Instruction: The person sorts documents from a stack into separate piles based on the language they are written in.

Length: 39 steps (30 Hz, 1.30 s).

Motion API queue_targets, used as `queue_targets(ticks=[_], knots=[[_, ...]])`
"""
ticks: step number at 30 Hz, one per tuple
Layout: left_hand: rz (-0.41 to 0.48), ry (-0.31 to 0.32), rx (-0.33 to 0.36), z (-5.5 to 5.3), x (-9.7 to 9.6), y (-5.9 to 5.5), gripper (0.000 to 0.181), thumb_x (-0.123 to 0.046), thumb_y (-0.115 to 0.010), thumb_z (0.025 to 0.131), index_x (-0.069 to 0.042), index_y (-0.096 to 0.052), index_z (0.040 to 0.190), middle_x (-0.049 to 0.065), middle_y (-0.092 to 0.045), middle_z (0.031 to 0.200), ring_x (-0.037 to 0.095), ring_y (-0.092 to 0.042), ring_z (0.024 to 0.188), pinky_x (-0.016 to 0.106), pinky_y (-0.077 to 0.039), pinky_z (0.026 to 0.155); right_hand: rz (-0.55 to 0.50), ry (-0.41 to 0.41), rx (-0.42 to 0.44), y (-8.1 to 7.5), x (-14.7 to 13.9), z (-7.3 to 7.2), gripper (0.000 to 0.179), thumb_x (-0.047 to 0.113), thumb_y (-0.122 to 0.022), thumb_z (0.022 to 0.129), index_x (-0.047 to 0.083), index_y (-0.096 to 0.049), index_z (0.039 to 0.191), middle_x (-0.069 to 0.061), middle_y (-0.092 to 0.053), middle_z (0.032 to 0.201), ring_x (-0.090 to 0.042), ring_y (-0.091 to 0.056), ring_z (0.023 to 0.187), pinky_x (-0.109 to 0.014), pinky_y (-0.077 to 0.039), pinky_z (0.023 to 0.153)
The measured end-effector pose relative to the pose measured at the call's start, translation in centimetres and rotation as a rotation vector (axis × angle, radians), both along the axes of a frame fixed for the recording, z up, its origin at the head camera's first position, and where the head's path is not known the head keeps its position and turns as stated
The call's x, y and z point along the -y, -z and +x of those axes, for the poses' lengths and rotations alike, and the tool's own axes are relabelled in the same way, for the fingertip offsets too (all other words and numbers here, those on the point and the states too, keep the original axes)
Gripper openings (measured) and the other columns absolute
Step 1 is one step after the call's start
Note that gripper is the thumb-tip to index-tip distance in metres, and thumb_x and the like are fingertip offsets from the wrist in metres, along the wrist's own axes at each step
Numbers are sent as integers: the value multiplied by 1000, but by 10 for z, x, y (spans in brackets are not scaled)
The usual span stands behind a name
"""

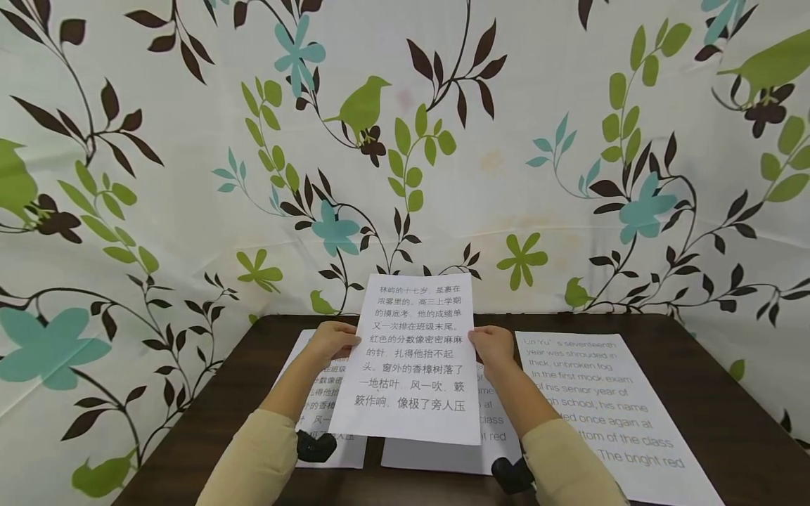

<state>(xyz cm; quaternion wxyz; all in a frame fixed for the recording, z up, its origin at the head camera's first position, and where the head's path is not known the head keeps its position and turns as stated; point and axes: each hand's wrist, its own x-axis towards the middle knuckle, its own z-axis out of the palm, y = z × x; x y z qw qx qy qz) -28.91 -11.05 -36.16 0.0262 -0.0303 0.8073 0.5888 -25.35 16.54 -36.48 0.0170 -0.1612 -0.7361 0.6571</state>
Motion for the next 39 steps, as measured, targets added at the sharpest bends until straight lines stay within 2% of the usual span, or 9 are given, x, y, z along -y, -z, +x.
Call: queue_targets(ticks=[12,17,25,31,32,38,39], knots=[[-51,-36,7,4,39,-1,24,-1,-58,77,6,-58,100,14,-59,88,21,-59,71,32,-49,64,-117,3,2,16,42,-8,26,8,-50,84,-5,-51,106,-17,-54,96,-18,-56,70,-26,-46,62],[-65,-28,5,4,55,0,25,0,-57,78,7,-57,102,15,-57,93,21,-59,73,34,-48,68,-146,15,20,19,58,-8,26,8,-51,84,-4,-52,107,-16,-53,95,-20,-56,71,-26,-46,62],[-150,-62,3,6,81,1,25,0,-57,77,9,-57,100,17,-57,91,20,-58,70,32,-49,64,-190,24,34,22,88,-9,23,7,-52,83,-4,-54,103,-15,-55,89,-19,-55,68,-28,-46,61],[-175,-104,-2,6,98,7,25,0,-55,78,10,-56,101,19,-56,91,24,-57,72,35,-48,66,-202,4,32,27,108,-6,23,8,-52,83,-4,-54,103,-14,-55,85,-19,-53,67,-26,-44,58],[-156,-86,-32,-2,108,20,24,-2,-56,78,8,-57,100,17,-57,90,22,-56,71,33,-48,65,-210,1,30,28,111,-5,24,8,-52,83,-4,-54,103,-14,-54,85,-19,-52,67,-26,-44,58],[-165,-125,-32,-2,120,26,21,-1,-55,78,7,-59,96,15,-58,83,21,-53,66,29,-44,56,-228,-26,33,32,123,-3,24,8,-52,82,-3,-54,104,-13,-53,85,-17,-52,66,-27,-45,60],[-186,-155,-4,7,114,15,21,1,-54,77,9,-58,96,16,-58,83,23,-53,66,30,-44,56,-224,-30,35,33,124,-3,24,8,-52,82,-3,-54,103,-13,-53,86,-17,-52,66,-28,-46,60]])
